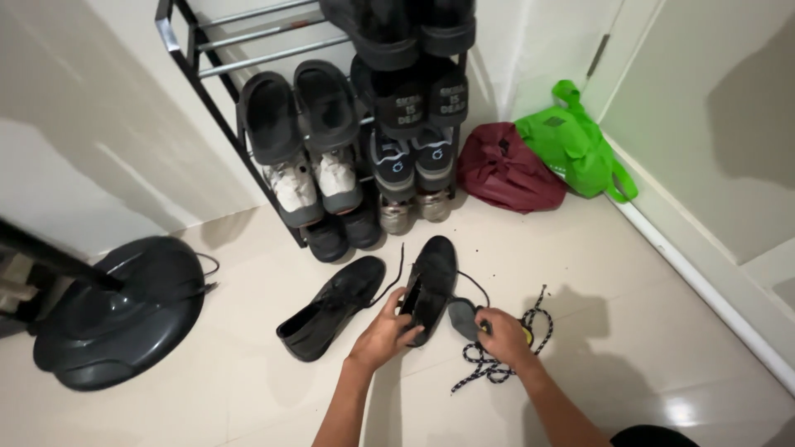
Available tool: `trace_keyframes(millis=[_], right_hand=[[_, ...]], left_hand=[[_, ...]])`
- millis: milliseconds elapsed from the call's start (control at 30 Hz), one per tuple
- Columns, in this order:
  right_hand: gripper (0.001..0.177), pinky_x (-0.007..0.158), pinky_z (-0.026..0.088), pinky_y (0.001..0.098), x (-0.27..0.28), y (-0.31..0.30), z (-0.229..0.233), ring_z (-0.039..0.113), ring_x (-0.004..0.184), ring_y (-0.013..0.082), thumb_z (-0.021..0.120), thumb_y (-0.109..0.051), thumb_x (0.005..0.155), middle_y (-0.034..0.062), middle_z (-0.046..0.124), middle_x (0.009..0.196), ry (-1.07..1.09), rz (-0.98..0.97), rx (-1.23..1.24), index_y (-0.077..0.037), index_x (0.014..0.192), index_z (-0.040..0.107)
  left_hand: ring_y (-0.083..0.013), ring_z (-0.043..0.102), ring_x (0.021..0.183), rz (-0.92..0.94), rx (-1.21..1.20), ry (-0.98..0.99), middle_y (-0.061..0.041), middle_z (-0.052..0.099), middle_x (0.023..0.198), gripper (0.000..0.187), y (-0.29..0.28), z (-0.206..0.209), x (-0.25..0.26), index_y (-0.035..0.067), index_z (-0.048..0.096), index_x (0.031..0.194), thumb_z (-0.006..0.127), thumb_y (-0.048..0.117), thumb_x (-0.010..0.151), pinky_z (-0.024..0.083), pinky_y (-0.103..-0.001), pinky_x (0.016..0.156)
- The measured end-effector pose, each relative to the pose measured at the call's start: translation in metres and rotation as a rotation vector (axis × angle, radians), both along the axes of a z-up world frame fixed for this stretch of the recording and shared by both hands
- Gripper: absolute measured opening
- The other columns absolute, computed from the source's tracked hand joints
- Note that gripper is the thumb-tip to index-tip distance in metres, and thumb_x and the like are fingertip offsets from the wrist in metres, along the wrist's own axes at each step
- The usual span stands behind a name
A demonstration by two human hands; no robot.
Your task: The recorder is polishing a pair of black leather shoes using a cloth and polish.
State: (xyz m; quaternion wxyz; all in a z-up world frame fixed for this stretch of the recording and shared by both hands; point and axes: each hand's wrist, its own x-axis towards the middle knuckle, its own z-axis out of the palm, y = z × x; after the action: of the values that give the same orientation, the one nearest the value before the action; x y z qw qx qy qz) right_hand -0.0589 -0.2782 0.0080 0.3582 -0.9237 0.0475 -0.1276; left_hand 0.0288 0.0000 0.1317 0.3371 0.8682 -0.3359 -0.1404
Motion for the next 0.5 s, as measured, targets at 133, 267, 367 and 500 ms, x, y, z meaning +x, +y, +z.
trace_keyframes(millis=[133,267,367,500], right_hand=[[0.021,0.078,0.053,0.0443,-0.002,0.005,0.005,0.066,0.090,0.0361,0.071,-0.007,0.068,0.0121,0.068,0.090,-0.028,-0.056,0.008,-0.008,0.087,0.064],[0.020,0.077,0.052,0.0447,-0.007,0.011,0.021,0.065,0.092,0.0371,0.070,-0.005,0.067,0.0127,0.068,0.091,-0.080,-0.062,0.017,-0.006,0.086,0.062],[0.020,0.078,0.052,0.0447,-0.008,0.009,0.022,0.064,0.092,0.0373,0.070,-0.006,0.067,0.0134,0.067,0.090,-0.110,-0.066,0.016,-0.005,0.085,0.062],[0.022,0.079,0.052,0.0449,-0.007,0.007,0.020,0.064,0.093,0.0379,0.071,-0.007,0.066,0.0144,0.067,0.091,-0.104,-0.052,0.036,-0.005,0.086,0.062]], left_hand=[[-0.0442,0.055,0.119,-0.089,-0.289,-0.487,-0.021,0.052,0.136,0.030,-0.016,0.030,-0.004,-0.001,0.069,0.066,0.084,0.022,0.080,0.049,-0.046,0.092],[-0.0394,0.054,0.112,-0.092,-0.299,-0.403,-0.019,0.059,0.114,0.032,-0.033,0.054,-0.009,-0.003,0.068,0.068,0.083,0.022,0.082,0.049,-0.044,0.086],[-0.0316,0.057,0.085,-0.009,-0.392,-0.389,-0.016,0.057,0.082,0.030,-0.046,0.058,-0.008,-0.005,0.069,0.078,0.080,0.021,0.088,0.048,-0.043,0.072],[-0.0228,0.044,0.054,0.182,-0.449,-0.172,-0.013,0.047,0.065,0.039,-0.061,0.086,-0.011,-0.008,0.061,0.071,0.077,0.021,0.092,0.037,-0.039,0.053]])
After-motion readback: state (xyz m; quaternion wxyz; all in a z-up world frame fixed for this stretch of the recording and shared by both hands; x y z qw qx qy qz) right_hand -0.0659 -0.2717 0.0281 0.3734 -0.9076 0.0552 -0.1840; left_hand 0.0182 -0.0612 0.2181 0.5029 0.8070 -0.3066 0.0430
